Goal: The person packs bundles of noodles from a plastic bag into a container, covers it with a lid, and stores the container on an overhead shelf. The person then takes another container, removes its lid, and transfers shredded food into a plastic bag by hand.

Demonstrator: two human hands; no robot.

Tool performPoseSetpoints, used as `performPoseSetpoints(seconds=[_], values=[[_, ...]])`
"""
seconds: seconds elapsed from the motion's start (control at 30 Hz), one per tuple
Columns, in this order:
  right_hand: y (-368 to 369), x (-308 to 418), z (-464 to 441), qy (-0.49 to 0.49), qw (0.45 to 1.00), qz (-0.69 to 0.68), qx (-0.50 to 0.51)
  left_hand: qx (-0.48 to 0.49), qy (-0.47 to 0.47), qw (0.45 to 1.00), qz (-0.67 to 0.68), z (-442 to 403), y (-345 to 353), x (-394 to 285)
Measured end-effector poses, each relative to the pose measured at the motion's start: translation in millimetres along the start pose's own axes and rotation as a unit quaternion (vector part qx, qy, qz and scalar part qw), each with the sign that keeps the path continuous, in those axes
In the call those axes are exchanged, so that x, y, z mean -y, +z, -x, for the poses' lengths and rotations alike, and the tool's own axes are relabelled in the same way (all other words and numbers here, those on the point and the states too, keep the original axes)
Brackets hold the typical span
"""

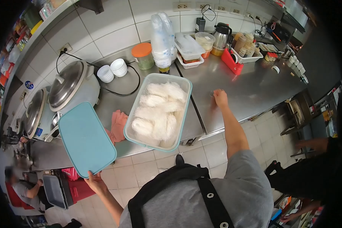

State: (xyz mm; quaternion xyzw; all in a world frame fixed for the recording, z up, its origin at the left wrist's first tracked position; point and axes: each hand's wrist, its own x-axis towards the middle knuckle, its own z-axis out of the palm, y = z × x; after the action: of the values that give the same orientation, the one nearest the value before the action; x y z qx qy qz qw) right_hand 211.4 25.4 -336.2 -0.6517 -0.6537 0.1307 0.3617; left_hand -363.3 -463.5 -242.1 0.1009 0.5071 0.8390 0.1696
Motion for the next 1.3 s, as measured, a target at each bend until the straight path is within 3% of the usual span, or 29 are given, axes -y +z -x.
performPoseSetpoints(seconds=[0.07,0.27,0.37,0.47,0.53,0.73,0.83,0.97,1.03,1.1,1.17,1.23,1.3], values=[[-1.1,11.9,1.5,-0.046,0.998,0.041,-0.005,0.020,-0.006,0.999,0.025,-10.2,-12.9,-7.6],[50.5,8.7,1.3,-0.001,0.985,0.171,0.032,0.044,0.020,0.997,0.066,-0.3,-9.8,-31.3],[5.8,92.8,6.6,0.032,0.996,0.012,-0.084,0.059,0.009,0.996,0.070,3.0,-11.1,-31.2],[-33.9,184.6,14.6,-0.099,0.975,-0.179,-0.083,0.061,0.011,0.996,0.071,9.1,6.6,-35.5],[-45.4,230.9,23.2,-0.155,0.967,-0.186,0.079,0.074,0.018,0.995,0.063,10.3,17.7,-35.3],[45.5,315.6,13.3,-0.420,0.896,-0.053,0.131,0.092,0.014,0.993,0.073,17.8,52.2,-36.0],[99.3,321.7,7.1,-0.369,0.874,0.214,0.235,0.097,0.014,0.993,0.064,22.6,57.3,-37.1],[130.1,301.7,-9.7,-0.350,0.904,0.116,0.215,0.077,0.016,0.995,0.066,33.5,62.3,-42.8],[87.9,322.5,-17.3,-0.359,0.902,0.079,0.226,0.083,0.012,0.995,0.050,32.9,49.7,-42.2],[25.4,328.5,-1.5,-0.347,0.900,-0.114,0.240,0.105,0.005,0.993,0.045,30.2,40.5,-40.8],[-29.4,313.3,23.3,-0.329,0.900,-0.174,0.227,0.090,0.015,0.995,0.042,30.2,43.9,-41.1],[-69.4,278.4,57.6,-0.269,0.948,-0.095,0.140,0.101,0.007,0.994,0.043,24.8,40.0,-39.4],[-91.8,233.6,92.8,-0.163,0.977,0.024,0.134,0.104,0.004,0.994,0.045,19.9,40.3,-37.2]])
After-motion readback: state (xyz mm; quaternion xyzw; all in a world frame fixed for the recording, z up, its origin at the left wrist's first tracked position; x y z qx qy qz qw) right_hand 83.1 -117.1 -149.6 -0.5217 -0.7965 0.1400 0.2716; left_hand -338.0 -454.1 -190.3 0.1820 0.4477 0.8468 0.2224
